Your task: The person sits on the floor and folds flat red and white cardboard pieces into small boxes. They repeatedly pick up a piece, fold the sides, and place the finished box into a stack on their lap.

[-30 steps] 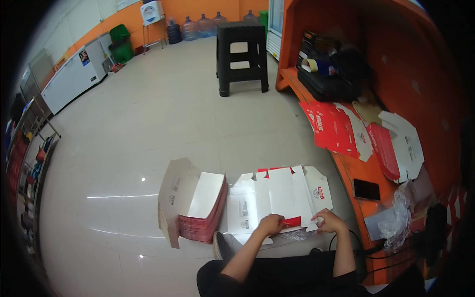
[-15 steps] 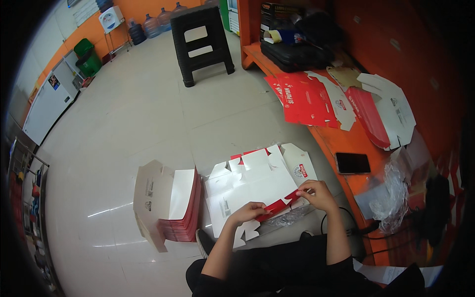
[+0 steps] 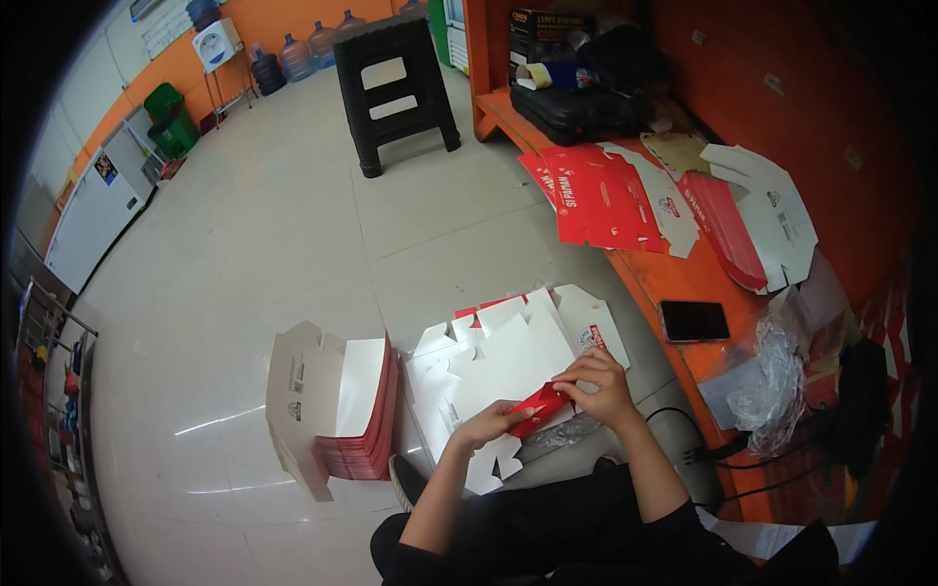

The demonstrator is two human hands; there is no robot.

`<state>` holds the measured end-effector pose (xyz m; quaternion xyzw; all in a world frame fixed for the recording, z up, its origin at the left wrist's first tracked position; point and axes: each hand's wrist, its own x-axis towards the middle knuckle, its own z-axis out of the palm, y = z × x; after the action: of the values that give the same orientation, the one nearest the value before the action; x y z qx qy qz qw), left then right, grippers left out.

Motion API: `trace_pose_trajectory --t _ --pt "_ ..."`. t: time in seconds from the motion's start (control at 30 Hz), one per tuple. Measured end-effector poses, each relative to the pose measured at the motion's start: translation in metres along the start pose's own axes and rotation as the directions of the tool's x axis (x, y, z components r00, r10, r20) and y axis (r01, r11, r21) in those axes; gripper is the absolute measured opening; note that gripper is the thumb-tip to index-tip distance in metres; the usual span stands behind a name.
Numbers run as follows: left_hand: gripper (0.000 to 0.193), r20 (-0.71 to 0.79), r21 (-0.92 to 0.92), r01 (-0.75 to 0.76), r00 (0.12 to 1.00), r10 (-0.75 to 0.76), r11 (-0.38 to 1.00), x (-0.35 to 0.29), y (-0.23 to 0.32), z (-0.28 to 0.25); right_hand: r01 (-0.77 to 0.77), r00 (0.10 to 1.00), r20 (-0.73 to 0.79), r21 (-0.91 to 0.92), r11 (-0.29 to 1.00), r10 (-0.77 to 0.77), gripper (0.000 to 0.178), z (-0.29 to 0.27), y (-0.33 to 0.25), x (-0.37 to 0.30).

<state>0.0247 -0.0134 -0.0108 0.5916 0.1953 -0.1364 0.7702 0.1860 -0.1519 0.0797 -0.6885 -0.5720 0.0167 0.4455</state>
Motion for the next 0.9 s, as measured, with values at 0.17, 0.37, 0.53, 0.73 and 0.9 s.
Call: trace_pose_trajectory --t 0.17,0.37,0.53,0.73,0.9 --pt "0.029 -0.034 0.1 -0.079 0.996 0.083 0.992 0.001 -0.004 0.001 0.124 0.989 0.084 -0.048 0.991 -0.119 0.011 0.018 -0.005 -0.004" --pt "0.03 -0.176 0.224 -0.075 0.978 0.116 0.972 -0.017 0.017 0.003 0.131 0.975 0.184 -0.025 0.991 -0.125 0.009 0.02 -0.011 -0.005" --pt "0.032 -0.138 0.307 -0.116 0.977 0.164 0.945 -0.026 0.031 0.008 0.231 0.965 0.146 -0.09 0.969 -0.216 0.01 0.031 -0.024 -0.004" --pt "0.048 -0.257 -0.332 -0.322 0.935 0.244 0.886 -0.046 0.044 -0.008 -0.116 0.993 0.017 0.397 0.91 0.119 0.017 0.025 -0.089 -0.026" --pt "0.045 -0.453 -0.458 -0.648 0.759 0.468 0.608 -0.062 0.063 -0.001 -0.819 0.572 0.8 0.546 -0.176 -0.182 0.092 0.072 -0.139 -0.067"
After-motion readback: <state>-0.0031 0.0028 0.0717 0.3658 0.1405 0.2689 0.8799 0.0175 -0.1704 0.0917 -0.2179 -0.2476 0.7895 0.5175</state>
